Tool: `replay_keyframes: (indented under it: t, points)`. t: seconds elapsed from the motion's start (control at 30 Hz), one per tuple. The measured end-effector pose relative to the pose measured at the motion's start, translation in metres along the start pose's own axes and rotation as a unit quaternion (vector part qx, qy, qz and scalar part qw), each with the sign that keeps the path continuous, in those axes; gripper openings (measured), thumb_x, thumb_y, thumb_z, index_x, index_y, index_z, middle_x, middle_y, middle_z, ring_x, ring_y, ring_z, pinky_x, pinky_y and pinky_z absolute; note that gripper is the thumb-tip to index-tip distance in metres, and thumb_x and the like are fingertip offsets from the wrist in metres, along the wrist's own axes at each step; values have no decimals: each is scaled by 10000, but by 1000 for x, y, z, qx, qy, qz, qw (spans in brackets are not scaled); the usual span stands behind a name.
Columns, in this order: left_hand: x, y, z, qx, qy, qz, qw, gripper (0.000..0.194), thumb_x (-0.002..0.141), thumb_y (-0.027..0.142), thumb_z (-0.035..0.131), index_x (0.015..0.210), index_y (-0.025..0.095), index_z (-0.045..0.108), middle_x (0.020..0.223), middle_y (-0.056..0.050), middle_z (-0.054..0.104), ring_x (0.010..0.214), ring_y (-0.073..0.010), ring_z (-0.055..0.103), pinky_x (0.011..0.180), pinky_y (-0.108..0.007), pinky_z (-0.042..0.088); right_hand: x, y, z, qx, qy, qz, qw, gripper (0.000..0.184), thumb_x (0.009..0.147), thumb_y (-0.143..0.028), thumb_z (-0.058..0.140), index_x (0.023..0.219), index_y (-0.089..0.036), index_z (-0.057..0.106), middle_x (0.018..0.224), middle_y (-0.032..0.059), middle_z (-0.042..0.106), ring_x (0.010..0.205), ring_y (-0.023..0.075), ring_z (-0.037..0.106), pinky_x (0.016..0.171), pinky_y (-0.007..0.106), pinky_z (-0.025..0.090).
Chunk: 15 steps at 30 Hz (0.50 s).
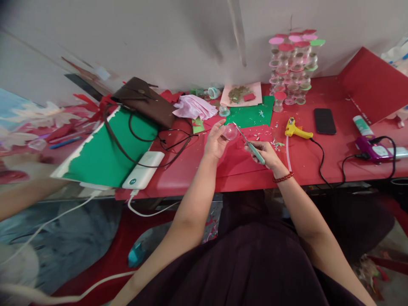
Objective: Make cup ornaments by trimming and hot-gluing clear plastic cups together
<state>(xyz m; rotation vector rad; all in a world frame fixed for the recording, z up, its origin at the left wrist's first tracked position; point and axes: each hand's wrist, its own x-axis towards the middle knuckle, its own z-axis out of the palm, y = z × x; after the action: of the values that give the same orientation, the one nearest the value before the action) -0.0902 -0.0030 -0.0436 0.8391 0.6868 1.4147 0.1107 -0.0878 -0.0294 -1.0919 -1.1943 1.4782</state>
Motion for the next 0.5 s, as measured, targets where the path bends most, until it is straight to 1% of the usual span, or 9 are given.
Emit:
replay_keyframes:
  t: [0.13,0.27,0.43,0.5]
  points:
    - [3,-1,-2,6,7,4,1000,554,626,419,956,1092,252,705,905,11,723,811,-133,692,785,-280,505,-2,-2,1,-5,-3,0,1000,675,643,-583,871,1092,-89,773,566,-68,512,405,48,430,357,202,238]
    - [4,0,-4,3,22,6,1000,570,613,392,956,1104,259,698,903,14,720,829,-140,689,787,-279,488,-3,-3,1,-18,-8,-3,1000,653,677,-579,849,1099,-88,770,532,-72,499,406,53,426,363,199,245]
    - [3,1,-4,10,27,10,1000,565,639,376,929,1138,267,687,917,8,719,904,-168,702,822,-294,482,-3,-4,1,-15,-7,6,1000,644,644,-579,873,1067,-104,769,524,-70,507,409,58,437,364,197,248]
    - [2,2,-4,13,22,13,1000,560,644,371,928,1139,269,690,891,15,711,887,-160,701,816,-289,485,-3,-5,0,-16,-5,13,1000,632,634,-580,882,1043,-112,771,527,-68,512,406,58,434,361,202,246]
